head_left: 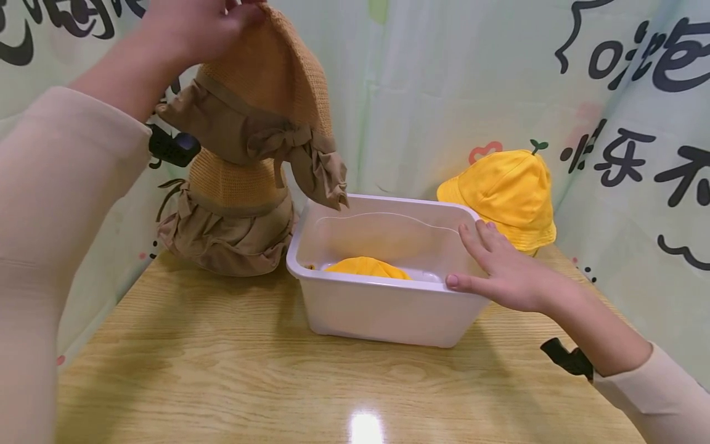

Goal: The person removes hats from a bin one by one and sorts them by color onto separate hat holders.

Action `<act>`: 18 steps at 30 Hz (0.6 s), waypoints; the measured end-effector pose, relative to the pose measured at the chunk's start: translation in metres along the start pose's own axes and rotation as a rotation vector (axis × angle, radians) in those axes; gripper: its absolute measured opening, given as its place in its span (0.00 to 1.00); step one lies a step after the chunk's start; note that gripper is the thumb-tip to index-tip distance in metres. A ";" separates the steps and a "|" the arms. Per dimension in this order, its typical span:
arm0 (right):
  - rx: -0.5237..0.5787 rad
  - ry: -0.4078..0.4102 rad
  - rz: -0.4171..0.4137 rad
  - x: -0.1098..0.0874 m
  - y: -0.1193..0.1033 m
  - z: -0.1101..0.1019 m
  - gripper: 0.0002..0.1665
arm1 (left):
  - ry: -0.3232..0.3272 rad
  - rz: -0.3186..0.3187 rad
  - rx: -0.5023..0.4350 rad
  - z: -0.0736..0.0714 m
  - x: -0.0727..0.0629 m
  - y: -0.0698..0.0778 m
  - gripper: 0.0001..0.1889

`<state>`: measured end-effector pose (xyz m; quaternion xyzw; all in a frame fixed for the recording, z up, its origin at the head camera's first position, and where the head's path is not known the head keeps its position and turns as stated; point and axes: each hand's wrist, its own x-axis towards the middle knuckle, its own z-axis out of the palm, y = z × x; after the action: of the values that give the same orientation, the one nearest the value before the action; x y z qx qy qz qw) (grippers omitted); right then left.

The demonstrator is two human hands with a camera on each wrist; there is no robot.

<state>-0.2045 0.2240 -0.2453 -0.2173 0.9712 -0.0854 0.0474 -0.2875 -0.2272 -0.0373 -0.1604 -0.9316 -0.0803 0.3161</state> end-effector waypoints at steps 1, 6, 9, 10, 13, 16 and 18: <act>0.002 0.000 -0.002 0.000 0.000 0.000 0.61 | -0.002 -0.010 -0.002 -0.001 0.000 -0.001 0.24; 0.007 0.001 -0.011 0.002 0.000 0.001 0.61 | -0.018 -0.079 -0.024 -0.005 -0.003 -0.009 0.26; 0.008 -0.002 -0.013 0.004 0.000 0.000 0.61 | -0.011 -0.112 -0.036 -0.007 -0.004 -0.014 0.27; 0.009 -0.004 -0.013 0.004 0.000 0.000 0.60 | -0.007 -0.117 -0.041 -0.008 -0.004 -0.015 0.27; 0.006 -0.018 -0.018 0.005 0.001 -0.003 0.59 | 0.014 -0.107 -0.049 -0.008 -0.006 -0.020 0.26; -0.029 -0.050 -0.027 0.007 0.000 -0.009 0.58 | 0.032 -0.077 -0.057 -0.007 -0.011 -0.024 0.24; -0.078 -0.083 -0.040 0.009 -0.003 -0.016 0.58 | 0.037 -0.046 -0.066 -0.006 -0.015 -0.026 0.22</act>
<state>-0.2134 0.2198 -0.2295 -0.2418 0.9664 -0.0395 0.0777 -0.2818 -0.2564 -0.0430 -0.1479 -0.9258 -0.1213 0.3259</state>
